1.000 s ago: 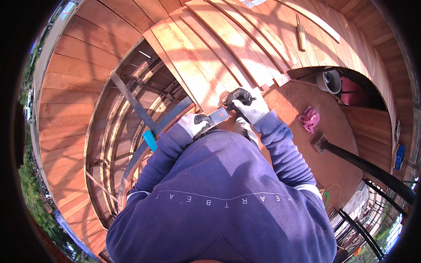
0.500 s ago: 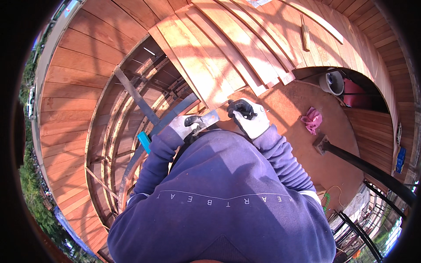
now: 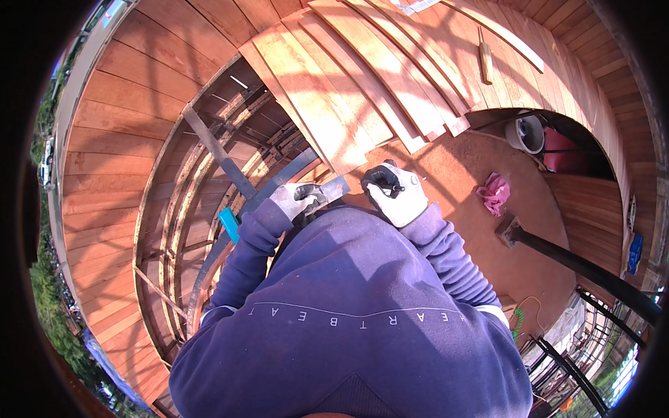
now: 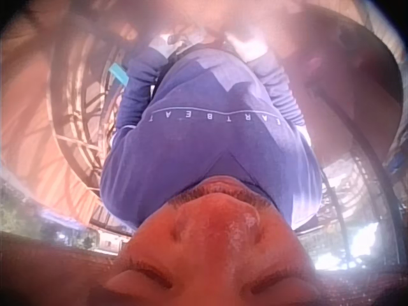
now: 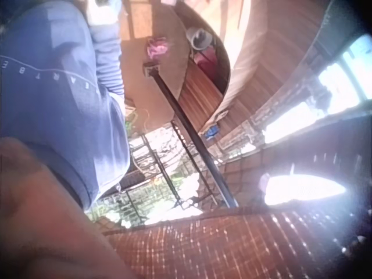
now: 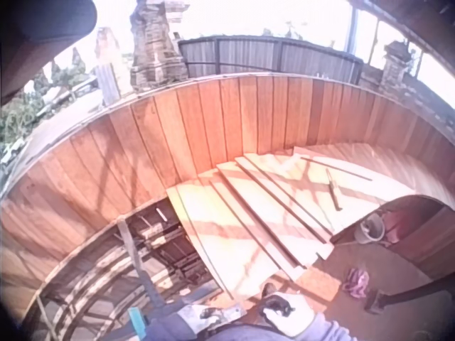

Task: The person places a wooden plank onto a curved wooden structure, then uses a metal square and a pencil to mark a line on the plank. They continue to adjust the plank's position on the structure.

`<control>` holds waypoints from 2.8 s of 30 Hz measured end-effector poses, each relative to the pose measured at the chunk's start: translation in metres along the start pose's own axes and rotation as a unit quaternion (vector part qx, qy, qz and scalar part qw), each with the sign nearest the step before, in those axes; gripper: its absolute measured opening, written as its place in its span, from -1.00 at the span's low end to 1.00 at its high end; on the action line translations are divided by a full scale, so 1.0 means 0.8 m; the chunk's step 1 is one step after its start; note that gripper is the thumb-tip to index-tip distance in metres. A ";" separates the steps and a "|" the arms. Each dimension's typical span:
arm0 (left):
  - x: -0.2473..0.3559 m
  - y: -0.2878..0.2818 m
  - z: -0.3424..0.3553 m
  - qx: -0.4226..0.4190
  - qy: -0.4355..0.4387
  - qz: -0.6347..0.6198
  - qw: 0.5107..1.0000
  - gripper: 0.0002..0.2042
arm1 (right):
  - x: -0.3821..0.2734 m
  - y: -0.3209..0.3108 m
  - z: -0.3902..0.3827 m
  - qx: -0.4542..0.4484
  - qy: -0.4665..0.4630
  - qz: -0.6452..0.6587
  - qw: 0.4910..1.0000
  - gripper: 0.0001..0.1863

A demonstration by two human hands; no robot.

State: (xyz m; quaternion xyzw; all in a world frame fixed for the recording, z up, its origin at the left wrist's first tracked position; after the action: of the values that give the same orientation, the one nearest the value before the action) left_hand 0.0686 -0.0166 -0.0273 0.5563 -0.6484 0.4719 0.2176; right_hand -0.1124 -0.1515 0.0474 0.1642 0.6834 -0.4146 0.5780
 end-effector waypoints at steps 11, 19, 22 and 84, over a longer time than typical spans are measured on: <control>-0.003 -0.002 -0.002 0.018 -0.001 -0.023 1.000 -0.75 | 0.002 0.018 0.007 -0.034 -0.006 0.021 0.999 -0.75; -0.003 -0.002 -0.002 0.009 -0.001 0.003 1.000 -0.75 | -0.002 0.020 0.011 -0.046 -0.004 0.012 0.999 -0.76; -0.006 -0.002 -0.003 0.017 -0.015 -0.010 1.000 -0.75 | -0.004 0.022 0.013 -0.045 -0.008 -0.004 0.999 -0.76; -0.004 -0.003 -0.001 0.008 0.006 0.030 1.000 -0.75 | -0.013 0.030 0.022 -0.035 -0.064 -0.044 0.996 -0.75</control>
State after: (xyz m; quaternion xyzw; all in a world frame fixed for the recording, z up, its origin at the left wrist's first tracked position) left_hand 0.0715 -0.0142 -0.0287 0.5355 -0.6597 0.4867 0.2030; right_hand -0.0811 -0.1481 0.0479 0.0867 0.6656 -0.4248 0.6074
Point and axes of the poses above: each hand's wrist, its own z-axis towards the middle knuckle, its own y-axis out of the palm, x = y × z, the point moved 8 cm from there along z, towards the middle knuckle, and after that the axes turned 11 degrees about x, right-handed, at the moved point
